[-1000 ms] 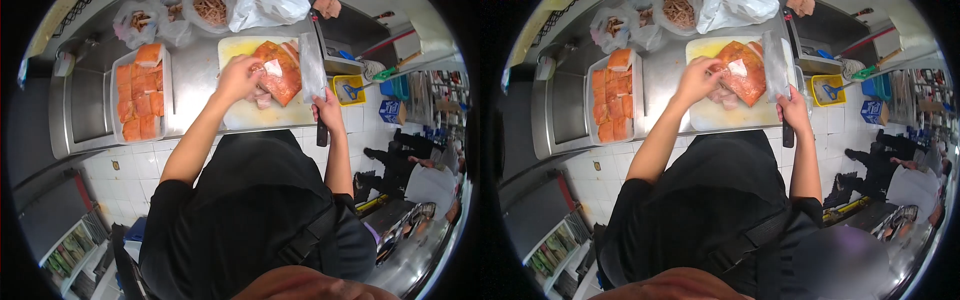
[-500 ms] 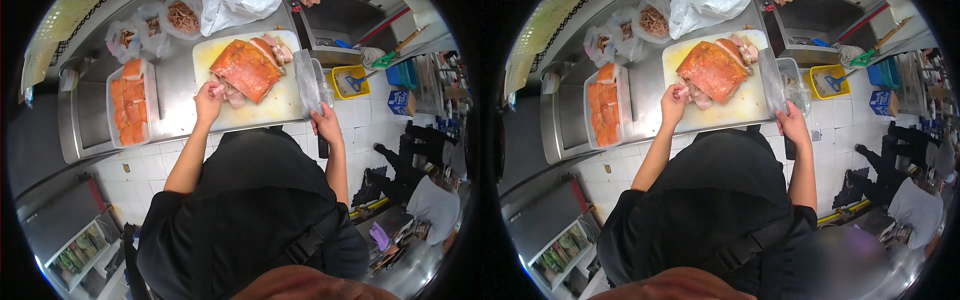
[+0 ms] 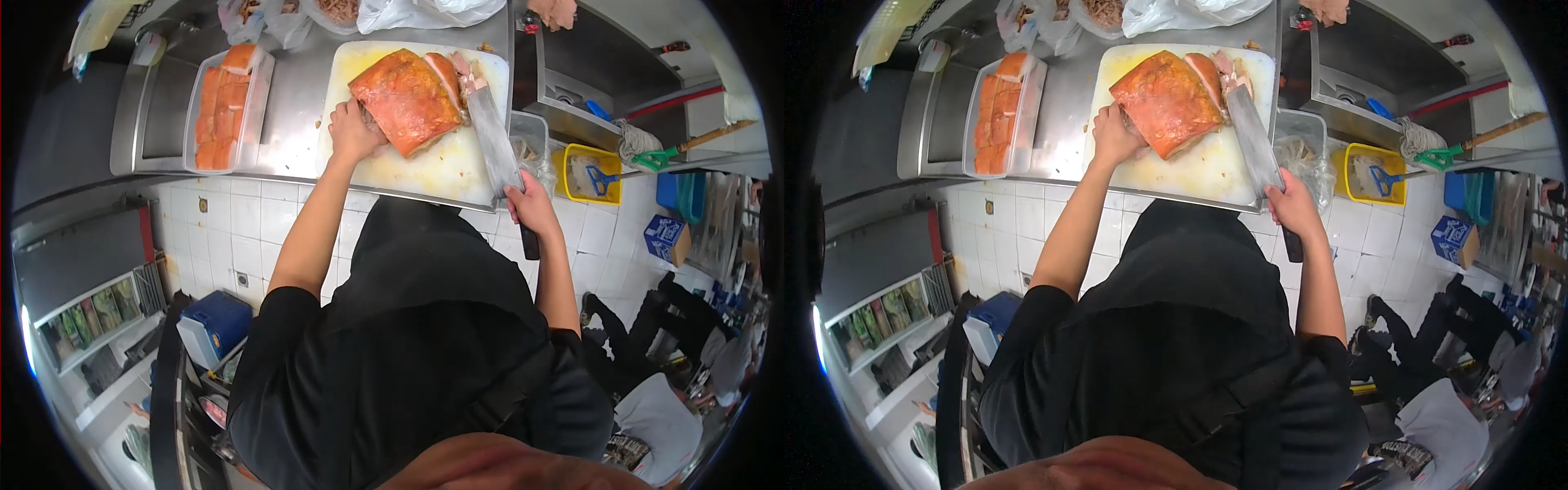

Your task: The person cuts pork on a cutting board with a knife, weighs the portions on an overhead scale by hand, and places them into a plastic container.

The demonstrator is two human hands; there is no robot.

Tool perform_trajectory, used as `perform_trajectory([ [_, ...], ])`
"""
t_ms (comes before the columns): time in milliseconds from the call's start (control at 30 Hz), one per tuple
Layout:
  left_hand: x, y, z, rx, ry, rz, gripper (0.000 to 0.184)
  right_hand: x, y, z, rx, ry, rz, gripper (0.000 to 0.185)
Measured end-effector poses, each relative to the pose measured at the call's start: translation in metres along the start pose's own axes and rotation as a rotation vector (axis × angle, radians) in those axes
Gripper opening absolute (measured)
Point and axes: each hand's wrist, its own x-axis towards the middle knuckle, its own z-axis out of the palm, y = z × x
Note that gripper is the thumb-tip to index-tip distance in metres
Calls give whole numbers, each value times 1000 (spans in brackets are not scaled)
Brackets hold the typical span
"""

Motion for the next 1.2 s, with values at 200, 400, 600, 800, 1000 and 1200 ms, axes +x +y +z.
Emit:
perform_trajectory([
  [200,13,-6,13,-22,109,-36,98,1,-7,-3,19,-18,-9,19],
  [400,16,-10,7,-96,149,-65,77,-4,-4,-5,11,-26,-37,22],
  [600,22,-22,13,-2,305,-47,46,-6,9,1,-3,-13,-52,21],
  [800,28,-20,2,28,276,-74,38,-3,-9,9,-6,36,-3,19],
  [1000,28,-38,10,11,263,-83,27,-2,-26,15,-26,87,-26,18],
  [1200,-35,-26,-3,-18,332,102,63,1,-34,29,1,94,-10,18],
])
